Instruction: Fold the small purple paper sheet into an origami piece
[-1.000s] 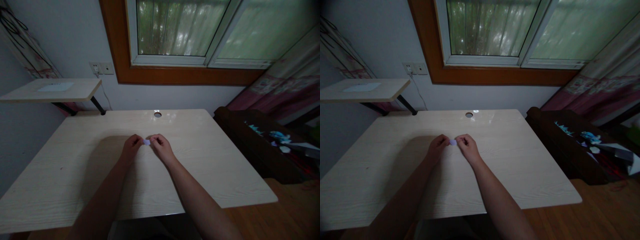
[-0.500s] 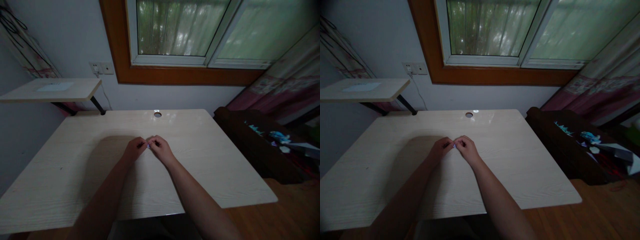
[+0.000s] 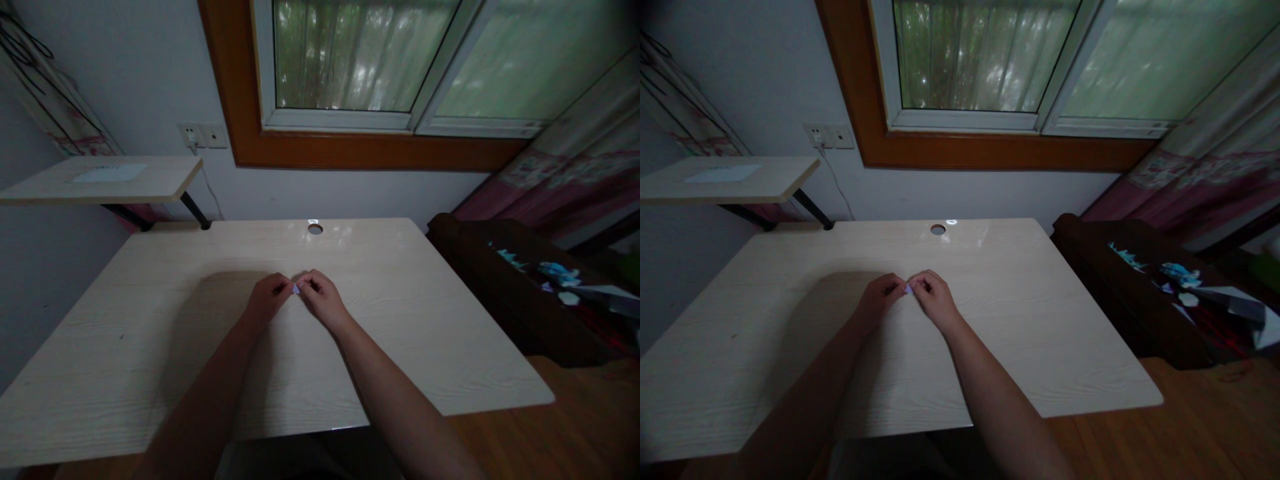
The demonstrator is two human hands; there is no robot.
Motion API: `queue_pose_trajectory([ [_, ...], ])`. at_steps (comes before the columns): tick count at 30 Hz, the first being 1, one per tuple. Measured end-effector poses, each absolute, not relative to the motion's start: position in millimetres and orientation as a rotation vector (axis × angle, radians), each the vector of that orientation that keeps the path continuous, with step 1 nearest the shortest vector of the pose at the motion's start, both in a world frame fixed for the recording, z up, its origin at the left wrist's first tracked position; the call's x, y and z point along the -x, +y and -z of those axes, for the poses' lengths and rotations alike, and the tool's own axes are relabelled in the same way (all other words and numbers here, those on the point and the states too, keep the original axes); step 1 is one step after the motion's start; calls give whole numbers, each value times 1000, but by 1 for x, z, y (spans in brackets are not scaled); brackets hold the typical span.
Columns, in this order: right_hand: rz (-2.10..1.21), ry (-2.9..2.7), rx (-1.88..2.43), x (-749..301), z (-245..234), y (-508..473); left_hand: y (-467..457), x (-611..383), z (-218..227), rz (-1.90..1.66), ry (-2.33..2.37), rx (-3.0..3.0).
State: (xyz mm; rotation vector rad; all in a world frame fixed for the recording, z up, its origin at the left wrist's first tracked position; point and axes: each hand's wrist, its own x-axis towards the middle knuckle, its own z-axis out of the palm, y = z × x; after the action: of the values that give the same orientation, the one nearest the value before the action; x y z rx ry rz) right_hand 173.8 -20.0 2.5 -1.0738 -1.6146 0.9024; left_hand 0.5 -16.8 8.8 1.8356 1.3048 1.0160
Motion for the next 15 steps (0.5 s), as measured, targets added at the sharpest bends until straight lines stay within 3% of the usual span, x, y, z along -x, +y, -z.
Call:
queue_pose_trajectory([
  [15,-797,-1585,1088,-175,7,-15,-17,-1,-9,-1084,1332,-1805],
])
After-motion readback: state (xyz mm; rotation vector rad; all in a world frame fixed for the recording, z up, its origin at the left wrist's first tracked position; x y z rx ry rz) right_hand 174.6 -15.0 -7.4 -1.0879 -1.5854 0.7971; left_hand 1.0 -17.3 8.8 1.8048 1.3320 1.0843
